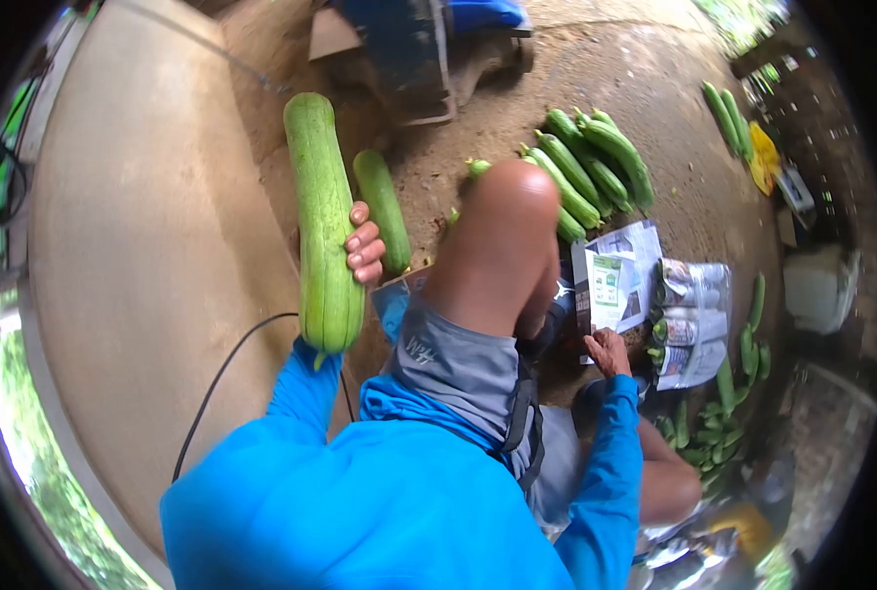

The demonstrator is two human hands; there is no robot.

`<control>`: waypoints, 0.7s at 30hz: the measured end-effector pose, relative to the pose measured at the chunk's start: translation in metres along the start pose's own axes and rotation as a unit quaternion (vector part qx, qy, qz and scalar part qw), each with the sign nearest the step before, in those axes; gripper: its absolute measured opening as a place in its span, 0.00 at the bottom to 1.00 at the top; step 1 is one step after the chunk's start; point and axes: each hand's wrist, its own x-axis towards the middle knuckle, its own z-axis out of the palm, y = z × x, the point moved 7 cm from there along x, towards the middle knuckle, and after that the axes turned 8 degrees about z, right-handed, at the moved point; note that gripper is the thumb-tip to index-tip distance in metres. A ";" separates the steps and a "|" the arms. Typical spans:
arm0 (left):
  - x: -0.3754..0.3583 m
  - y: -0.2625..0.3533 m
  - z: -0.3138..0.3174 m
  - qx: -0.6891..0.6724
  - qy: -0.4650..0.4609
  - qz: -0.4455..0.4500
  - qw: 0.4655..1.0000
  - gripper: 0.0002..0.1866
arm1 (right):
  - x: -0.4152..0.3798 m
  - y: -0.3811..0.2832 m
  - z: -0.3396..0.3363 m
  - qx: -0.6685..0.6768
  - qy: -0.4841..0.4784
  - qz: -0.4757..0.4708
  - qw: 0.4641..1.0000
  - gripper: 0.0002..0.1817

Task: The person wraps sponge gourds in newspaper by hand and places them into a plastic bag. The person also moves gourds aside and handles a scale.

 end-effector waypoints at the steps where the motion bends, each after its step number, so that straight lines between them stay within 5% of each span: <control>1: 0.015 -0.021 0.011 -0.005 -0.002 -0.022 1.000 0.43 | 0.000 0.004 0.001 -0.028 -0.007 0.005 1.000 0.22; 4: 0.052 -0.088 0.049 -0.159 -0.091 -0.090 0.979 0.32 | -0.009 0.006 0.001 -0.003 0.046 0.021 0.999 0.28; 7: 0.077 -0.158 0.058 -0.216 -0.147 -0.209 0.942 0.34 | -0.017 0.009 0.006 0.004 0.035 0.036 0.999 0.26; 8: 0.082 -0.178 0.054 -0.206 -0.126 -0.230 0.943 0.40 | -0.021 -0.005 0.000 0.000 -0.052 0.091 0.995 0.25; 9: 0.089 -0.197 0.048 -0.230 -0.125 -0.257 0.930 0.40 | -0.022 0.006 0.005 -0.002 -0.007 0.095 0.995 0.24; 10: 0.097 -0.217 0.038 -0.160 -0.097 -0.288 0.939 0.44 | -0.029 -0.014 -0.005 -0.008 -0.043 0.111 0.993 0.23; 12: 0.109 -0.253 0.018 -0.028 -0.036 -0.330 0.943 0.50 | -0.036 -0.014 -0.004 -0.037 0.034 0.102 0.993 0.23; 14: 0.127 -0.279 -0.003 0.142 0.025 -0.390 0.909 0.46 | -0.040 -0.011 0.003 -0.036 0.052 0.107 0.992 0.22; 17: 0.153 -0.305 -0.048 0.435 0.127 -0.402 0.796 0.24 | -0.051 -0.013 0.005 -0.026 0.074 0.098 0.992 0.20; 21: 0.178 -0.366 -0.085 0.497 0.063 -0.422 0.755 0.22 | -0.061 -0.019 0.018 -0.001 0.148 0.065 0.987 0.17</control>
